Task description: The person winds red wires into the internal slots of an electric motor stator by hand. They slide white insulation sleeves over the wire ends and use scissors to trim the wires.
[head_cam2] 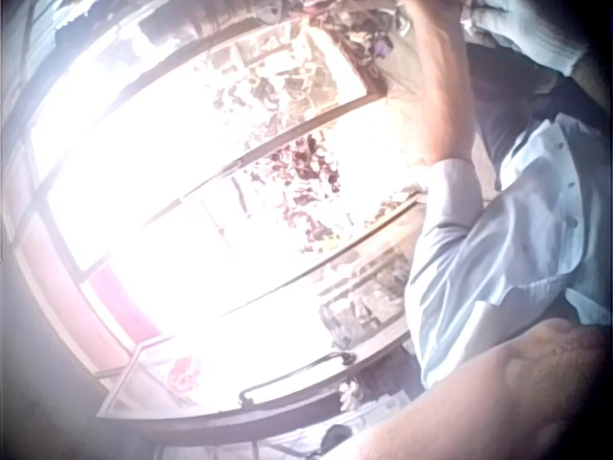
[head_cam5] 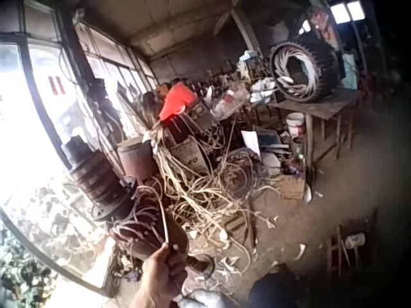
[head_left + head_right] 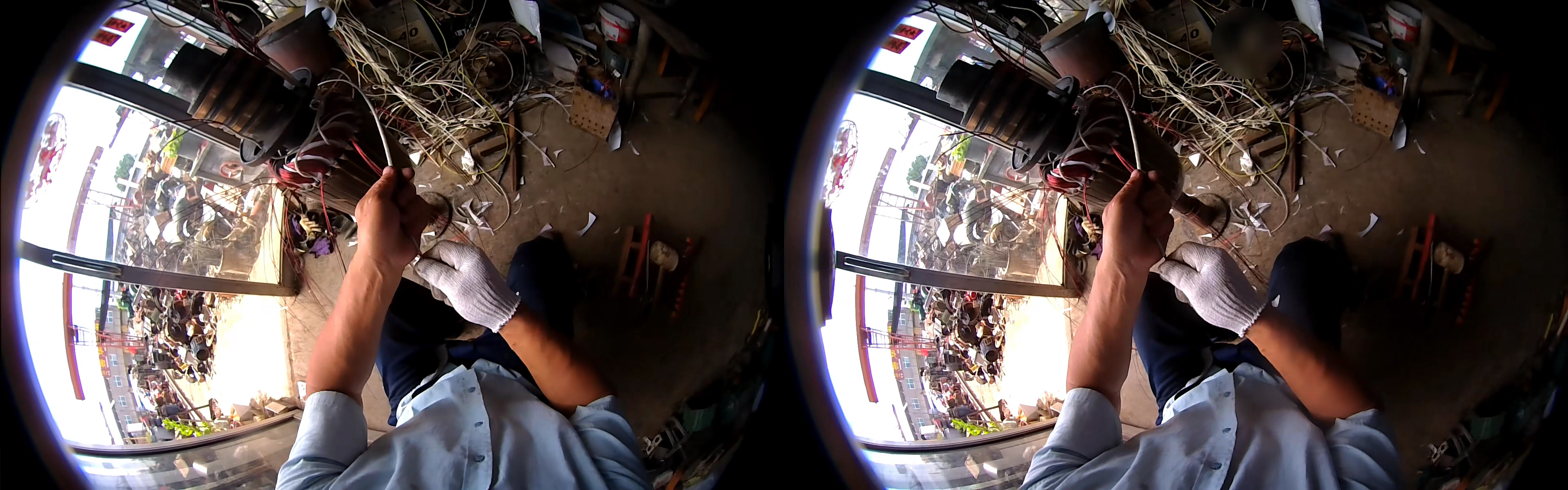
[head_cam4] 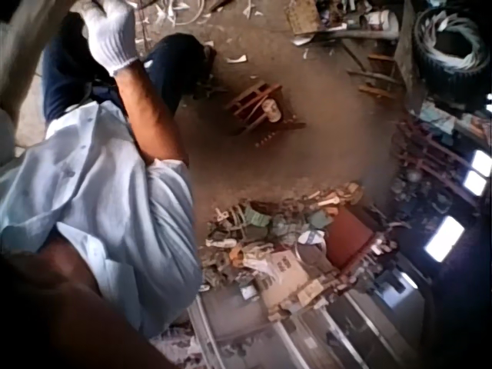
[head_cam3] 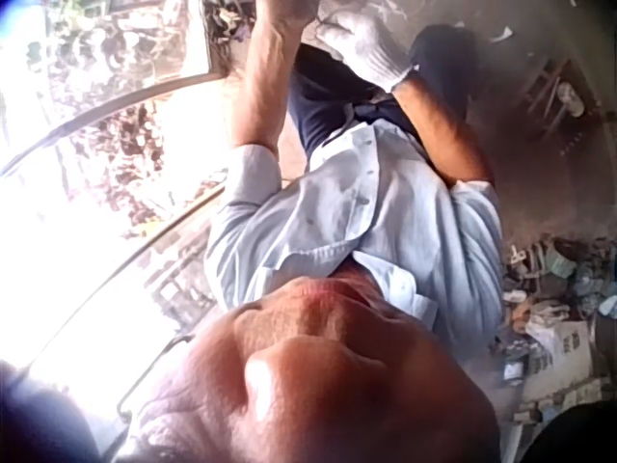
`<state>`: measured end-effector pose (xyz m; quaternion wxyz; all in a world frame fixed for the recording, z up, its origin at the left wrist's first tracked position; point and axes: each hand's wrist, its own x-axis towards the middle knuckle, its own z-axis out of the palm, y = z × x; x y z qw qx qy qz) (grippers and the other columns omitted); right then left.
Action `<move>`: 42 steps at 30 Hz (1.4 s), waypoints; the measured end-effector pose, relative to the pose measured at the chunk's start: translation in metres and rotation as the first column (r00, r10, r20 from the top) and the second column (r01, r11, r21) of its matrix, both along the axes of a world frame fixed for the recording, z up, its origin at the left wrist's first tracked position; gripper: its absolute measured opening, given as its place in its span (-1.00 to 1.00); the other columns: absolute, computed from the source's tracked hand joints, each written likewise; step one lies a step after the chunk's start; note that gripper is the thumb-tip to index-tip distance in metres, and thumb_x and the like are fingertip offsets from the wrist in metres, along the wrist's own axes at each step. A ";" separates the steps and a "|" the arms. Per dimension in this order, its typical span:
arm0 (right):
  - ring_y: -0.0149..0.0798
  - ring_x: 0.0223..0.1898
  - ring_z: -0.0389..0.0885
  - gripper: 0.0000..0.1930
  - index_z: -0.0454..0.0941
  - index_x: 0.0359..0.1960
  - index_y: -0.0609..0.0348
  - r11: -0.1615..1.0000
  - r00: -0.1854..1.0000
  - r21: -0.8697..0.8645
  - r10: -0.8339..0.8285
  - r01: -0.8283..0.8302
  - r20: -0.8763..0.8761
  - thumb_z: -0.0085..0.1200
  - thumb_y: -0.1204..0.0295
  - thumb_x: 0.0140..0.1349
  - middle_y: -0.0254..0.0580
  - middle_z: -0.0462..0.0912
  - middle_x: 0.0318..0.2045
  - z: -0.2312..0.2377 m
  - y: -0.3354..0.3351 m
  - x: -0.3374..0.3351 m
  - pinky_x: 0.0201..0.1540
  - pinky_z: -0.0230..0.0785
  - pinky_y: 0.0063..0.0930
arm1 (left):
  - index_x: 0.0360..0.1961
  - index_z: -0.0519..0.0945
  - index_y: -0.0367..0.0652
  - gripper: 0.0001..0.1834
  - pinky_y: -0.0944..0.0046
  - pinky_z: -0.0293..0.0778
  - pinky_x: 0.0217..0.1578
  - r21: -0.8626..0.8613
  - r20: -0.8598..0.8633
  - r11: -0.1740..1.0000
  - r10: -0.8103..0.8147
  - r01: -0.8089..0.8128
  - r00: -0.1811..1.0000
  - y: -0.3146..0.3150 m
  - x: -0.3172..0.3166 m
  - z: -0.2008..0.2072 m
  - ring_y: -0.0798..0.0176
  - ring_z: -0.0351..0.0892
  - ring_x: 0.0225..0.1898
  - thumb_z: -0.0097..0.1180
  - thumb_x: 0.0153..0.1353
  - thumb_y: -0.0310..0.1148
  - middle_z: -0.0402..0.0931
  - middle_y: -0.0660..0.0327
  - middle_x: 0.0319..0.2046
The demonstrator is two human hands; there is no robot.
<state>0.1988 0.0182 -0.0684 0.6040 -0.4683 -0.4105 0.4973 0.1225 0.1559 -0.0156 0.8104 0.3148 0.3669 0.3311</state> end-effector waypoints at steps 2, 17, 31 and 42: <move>-0.39 -0.59 0.49 -0.80 0.60 -0.35 0.27 1.000 0.999 -0.014 -0.013 0.012 -0.043 0.18 0.36 0.33 -0.24 0.52 -0.61 0.003 -0.002 -0.002 -0.47 0.32 -0.40 | -0.23 0.48 -0.12 -0.69 0.42 -0.06 -0.69 0.030 0.004 0.999 0.015 -0.015 1.000 0.006 0.002 0.006 0.48 -0.01 -0.68 -0.17 0.54 -0.15 0.13 0.46 -0.62; -0.48 -0.58 0.49 -0.76 0.61 -0.40 0.27 0.998 0.994 -0.001 -0.064 0.064 0.083 0.15 0.34 0.36 -0.31 0.53 -0.63 0.005 -0.008 0.019 -0.49 0.34 -0.49 | -0.34 0.41 -0.02 -0.68 0.42 -0.02 -0.72 0.003 0.043 0.995 -0.103 0.103 0.994 0.074 0.031 -0.006 0.48 0.03 -0.71 -0.21 0.54 -0.13 0.11 0.47 -0.66; -0.36 -0.38 0.64 -0.80 0.68 -0.24 0.28 0.999 0.994 0.033 -0.009 0.005 0.113 0.15 0.37 0.33 -0.17 0.71 -0.43 0.012 -0.003 0.076 -0.25 0.48 -0.47 | -0.34 0.42 -0.05 -0.68 0.35 0.07 -0.66 0.025 0.056 0.999 -0.026 0.025 0.998 0.152 0.065 0.009 0.42 0.05 -0.69 -0.25 0.52 -0.16 0.08 0.45 -0.70; -0.50 -0.46 0.54 -0.83 0.66 -0.31 0.28 0.984 0.995 -0.147 0.090 -0.097 -0.052 0.13 0.42 0.33 -0.29 0.67 -0.47 0.028 -0.023 0.088 -0.35 0.41 -0.54 | -0.47 0.37 -0.05 -0.67 0.32 0.09 -0.69 0.100 0.014 0.993 0.057 -0.058 0.998 0.183 0.073 0.005 0.35 0.09 -0.72 -0.26 0.48 -0.24 0.16 0.39 -0.71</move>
